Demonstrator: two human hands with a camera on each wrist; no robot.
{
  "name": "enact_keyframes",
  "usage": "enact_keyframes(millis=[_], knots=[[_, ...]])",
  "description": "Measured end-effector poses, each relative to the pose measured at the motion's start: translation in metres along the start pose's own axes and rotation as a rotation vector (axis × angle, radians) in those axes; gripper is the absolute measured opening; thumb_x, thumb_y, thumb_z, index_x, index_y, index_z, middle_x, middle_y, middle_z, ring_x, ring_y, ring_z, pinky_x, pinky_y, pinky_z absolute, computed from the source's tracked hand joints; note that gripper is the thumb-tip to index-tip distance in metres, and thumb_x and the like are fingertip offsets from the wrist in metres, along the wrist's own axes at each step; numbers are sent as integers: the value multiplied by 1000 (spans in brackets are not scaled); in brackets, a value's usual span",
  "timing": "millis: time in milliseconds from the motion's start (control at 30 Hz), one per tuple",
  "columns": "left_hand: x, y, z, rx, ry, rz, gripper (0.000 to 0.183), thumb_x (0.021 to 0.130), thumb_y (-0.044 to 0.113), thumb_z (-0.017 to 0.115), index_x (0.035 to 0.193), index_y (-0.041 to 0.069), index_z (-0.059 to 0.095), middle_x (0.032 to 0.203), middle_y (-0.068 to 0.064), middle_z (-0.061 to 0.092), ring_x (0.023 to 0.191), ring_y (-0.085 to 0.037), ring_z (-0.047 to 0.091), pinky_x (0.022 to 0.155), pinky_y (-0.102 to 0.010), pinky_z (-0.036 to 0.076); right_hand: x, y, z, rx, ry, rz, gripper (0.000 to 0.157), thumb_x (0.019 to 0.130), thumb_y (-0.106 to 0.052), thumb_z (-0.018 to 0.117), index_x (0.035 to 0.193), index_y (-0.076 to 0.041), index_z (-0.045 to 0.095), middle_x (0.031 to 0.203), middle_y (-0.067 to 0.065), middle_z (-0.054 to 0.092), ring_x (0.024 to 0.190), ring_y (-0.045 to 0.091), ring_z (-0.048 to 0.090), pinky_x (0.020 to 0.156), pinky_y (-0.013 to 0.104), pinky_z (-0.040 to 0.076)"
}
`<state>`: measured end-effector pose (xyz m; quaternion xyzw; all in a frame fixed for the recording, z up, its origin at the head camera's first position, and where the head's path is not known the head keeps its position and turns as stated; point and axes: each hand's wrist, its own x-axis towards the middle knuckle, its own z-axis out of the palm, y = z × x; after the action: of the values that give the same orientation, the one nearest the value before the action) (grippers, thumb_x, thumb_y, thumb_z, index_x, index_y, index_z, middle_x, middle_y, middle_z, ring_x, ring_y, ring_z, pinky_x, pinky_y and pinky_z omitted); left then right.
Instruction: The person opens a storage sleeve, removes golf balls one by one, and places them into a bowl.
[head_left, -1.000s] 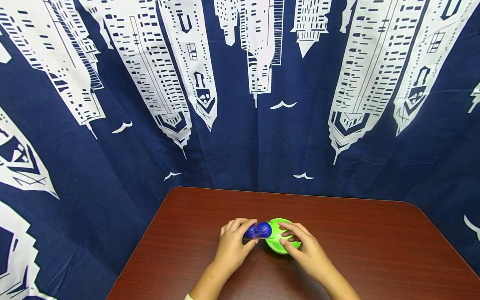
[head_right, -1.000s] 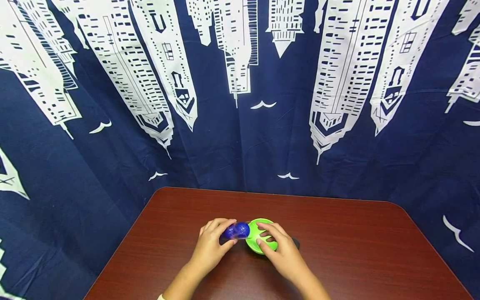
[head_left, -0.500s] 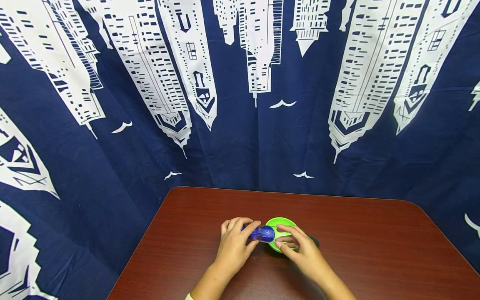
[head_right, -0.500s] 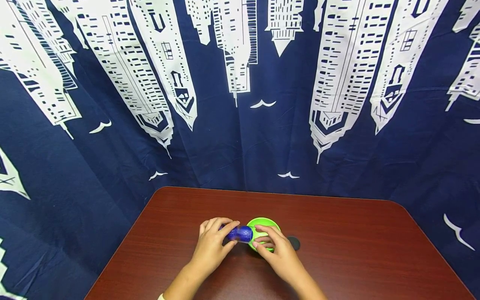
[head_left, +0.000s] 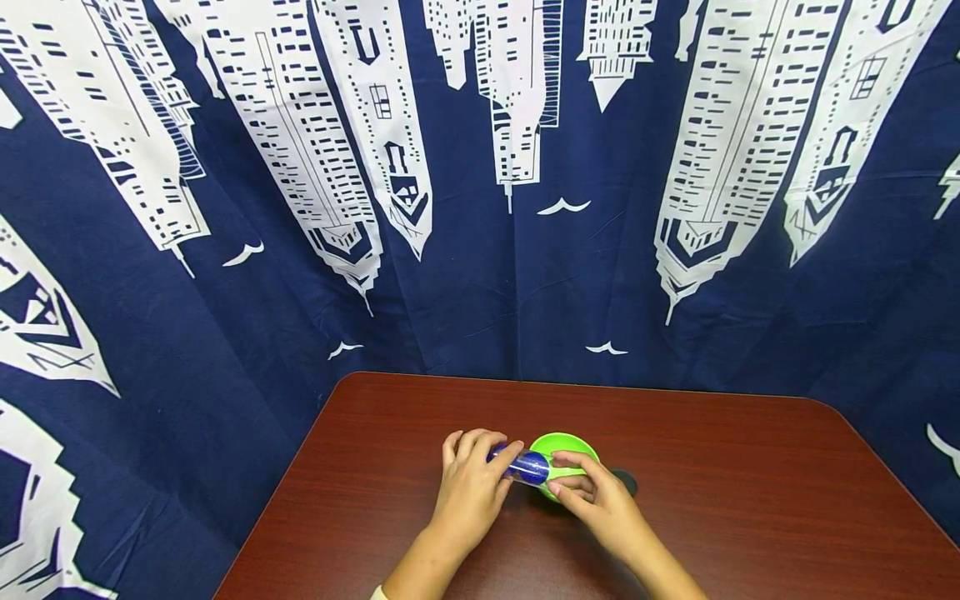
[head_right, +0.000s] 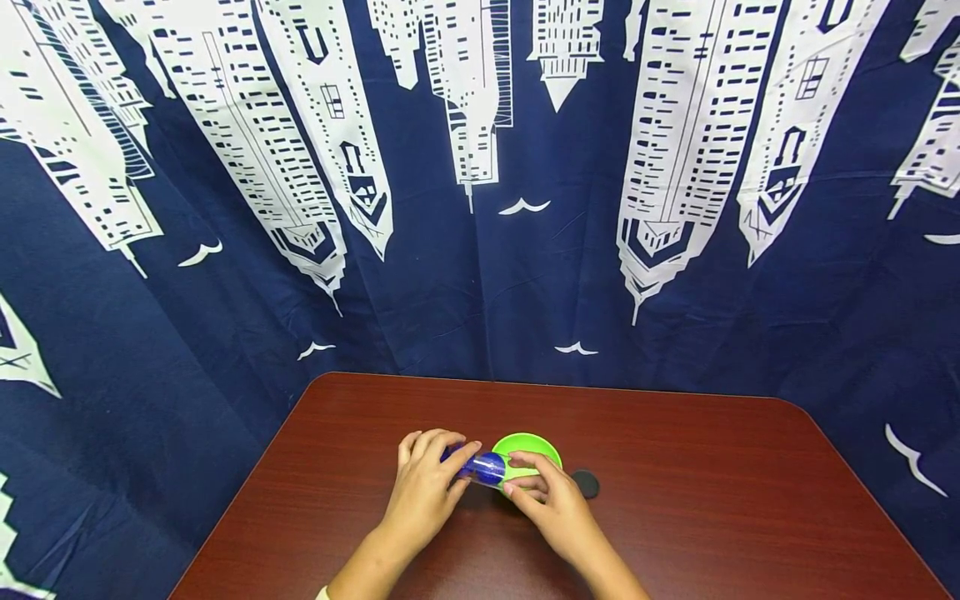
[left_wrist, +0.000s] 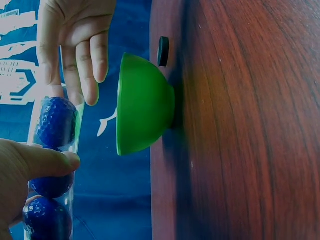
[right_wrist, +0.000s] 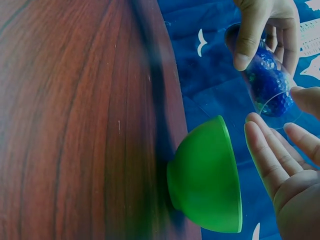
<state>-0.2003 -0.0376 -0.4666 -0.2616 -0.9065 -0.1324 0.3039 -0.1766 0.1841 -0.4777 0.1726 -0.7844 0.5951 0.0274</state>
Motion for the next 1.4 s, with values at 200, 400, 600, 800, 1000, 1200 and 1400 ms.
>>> enact_keyframes(millis=[200,400,600,800,1000,1200,1400], knots=[[1,0,-2,26,-1,14,56,76,20,89,127,31,69,125,5,63,124,-19,53,110,-56,37,-1,1,0,35,-8,6,46,99,-17,66,137,2,52,133,25,59,108,12,71,86,18,57],[3,1,-4,35,20,29,57,74,19,91,126,30,70,124,4,64,123,-19,53,110,-56,35,-1,3,1,61,-2,20,45,99,-16,66,137,3,51,133,25,58,107,8,71,85,19,57],[3,1,-3,40,29,38,55,75,19,90,125,30,71,124,4,64,122,-20,53,111,-57,34,-1,4,2,76,10,54,46,98,-18,67,137,1,52,136,24,57,107,5,70,86,19,57],[3,1,-3,36,29,35,58,74,17,90,126,31,70,125,5,63,123,-20,52,112,-59,34,-1,6,3,94,-13,58,46,98,-17,67,138,1,50,135,27,56,108,4,69,88,24,59],[2,2,-1,26,37,34,57,74,16,90,125,32,70,124,4,64,122,-20,52,110,-57,36,-2,6,2,90,-14,49,46,98,-17,67,138,-1,52,132,28,55,105,4,70,87,28,60],[2,1,0,14,70,42,55,73,15,89,122,31,71,121,4,64,120,-20,53,107,-57,38,-3,6,1,89,-18,18,45,98,-15,67,137,1,52,127,30,59,104,4,70,86,29,60],[2,1,1,2,66,35,56,73,13,88,123,31,71,121,4,64,120,-20,54,107,-57,39,-3,6,1,90,-22,18,45,98,-15,67,137,1,52,125,32,61,104,8,71,85,30,60]])
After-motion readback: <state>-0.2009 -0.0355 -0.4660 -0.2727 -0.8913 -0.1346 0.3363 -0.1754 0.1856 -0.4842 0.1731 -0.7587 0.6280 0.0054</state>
